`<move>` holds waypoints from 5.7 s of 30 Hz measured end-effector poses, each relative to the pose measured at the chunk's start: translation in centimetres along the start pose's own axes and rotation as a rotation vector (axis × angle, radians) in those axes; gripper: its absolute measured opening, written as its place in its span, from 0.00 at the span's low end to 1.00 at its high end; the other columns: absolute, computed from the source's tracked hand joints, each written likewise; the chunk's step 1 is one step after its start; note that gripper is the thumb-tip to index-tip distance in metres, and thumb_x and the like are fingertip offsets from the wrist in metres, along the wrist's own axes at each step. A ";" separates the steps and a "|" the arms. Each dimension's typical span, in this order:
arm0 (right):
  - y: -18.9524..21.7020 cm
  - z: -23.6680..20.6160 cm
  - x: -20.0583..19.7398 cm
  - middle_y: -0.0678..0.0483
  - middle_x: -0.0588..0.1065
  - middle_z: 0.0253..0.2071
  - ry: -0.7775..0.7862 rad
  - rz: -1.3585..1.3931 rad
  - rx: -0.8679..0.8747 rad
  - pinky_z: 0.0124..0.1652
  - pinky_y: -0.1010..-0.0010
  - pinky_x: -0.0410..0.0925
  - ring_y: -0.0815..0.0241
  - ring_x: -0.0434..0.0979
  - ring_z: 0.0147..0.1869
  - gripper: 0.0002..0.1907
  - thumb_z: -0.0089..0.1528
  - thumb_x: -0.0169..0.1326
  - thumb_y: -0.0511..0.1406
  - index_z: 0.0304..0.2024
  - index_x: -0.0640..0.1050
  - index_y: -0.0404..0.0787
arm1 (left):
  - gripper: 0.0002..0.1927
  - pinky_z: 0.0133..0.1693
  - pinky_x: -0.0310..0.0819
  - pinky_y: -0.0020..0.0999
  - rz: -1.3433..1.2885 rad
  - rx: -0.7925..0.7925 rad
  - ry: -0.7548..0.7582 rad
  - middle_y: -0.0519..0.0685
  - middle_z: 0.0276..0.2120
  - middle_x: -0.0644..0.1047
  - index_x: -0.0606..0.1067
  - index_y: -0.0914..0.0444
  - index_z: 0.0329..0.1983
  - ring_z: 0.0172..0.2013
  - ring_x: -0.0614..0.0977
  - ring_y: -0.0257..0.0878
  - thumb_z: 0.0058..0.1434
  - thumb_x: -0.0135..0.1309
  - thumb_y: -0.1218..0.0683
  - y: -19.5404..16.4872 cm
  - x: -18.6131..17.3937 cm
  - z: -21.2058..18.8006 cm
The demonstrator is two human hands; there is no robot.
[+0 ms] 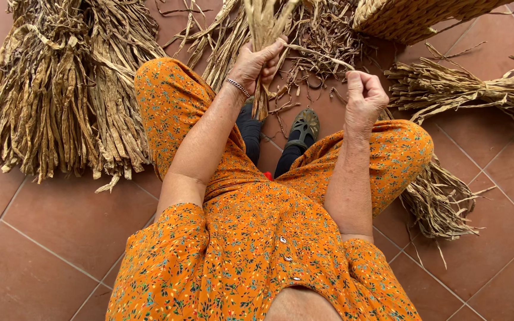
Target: The person sits on a tiled floor and uses shears to trim bundles of dried plant material. They repeatedly gather strands, cut them to length, and place the trimmed pieces into a woven basket.
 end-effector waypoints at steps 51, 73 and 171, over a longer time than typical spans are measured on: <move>-1.9 -5.6 9.7 0.53 0.82 0.35 0.453 -0.358 0.079 0.27 0.77 0.76 0.68 0.81 0.32 0.06 0.68 0.53 0.30 0.44 0.80 0.38 | 0.19 0.39 0.88 0.40 -0.110 0.035 0.063 0.51 0.32 0.85 0.77 0.61 0.49 0.34 0.88 0.42 0.62 0.59 0.45 2.5 3.7 -0.5; 1.3 -3.0 10.8 0.51 0.81 0.39 0.567 0.757 0.514 0.54 0.50 0.78 0.53 0.85 0.50 0.19 0.62 0.67 0.48 0.43 0.79 0.41 | 0.17 0.25 0.66 0.28 0.979 -0.263 0.391 0.39 0.19 0.71 0.75 0.60 0.27 0.20 0.70 0.29 0.63 0.65 0.46 6.0 4.1 -7.3; -1.2 14.0 -2.0 0.50 0.84 0.38 -0.133 1.049 0.512 0.45 0.57 0.79 0.56 0.83 0.43 0.07 0.63 0.64 0.35 0.43 0.81 0.42 | 0.11 0.27 0.69 0.20 0.808 0.035 0.145 0.38 0.31 0.77 0.80 0.57 0.53 0.25 0.72 0.24 0.69 0.54 0.60 -6.5 5.1 4.7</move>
Point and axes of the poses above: each hand's wrist, its own z-axis towards the middle knuckle, its own x-axis out of the palm, y = z × x, the point moved 8 cm from there along z, towards the middle knuckle
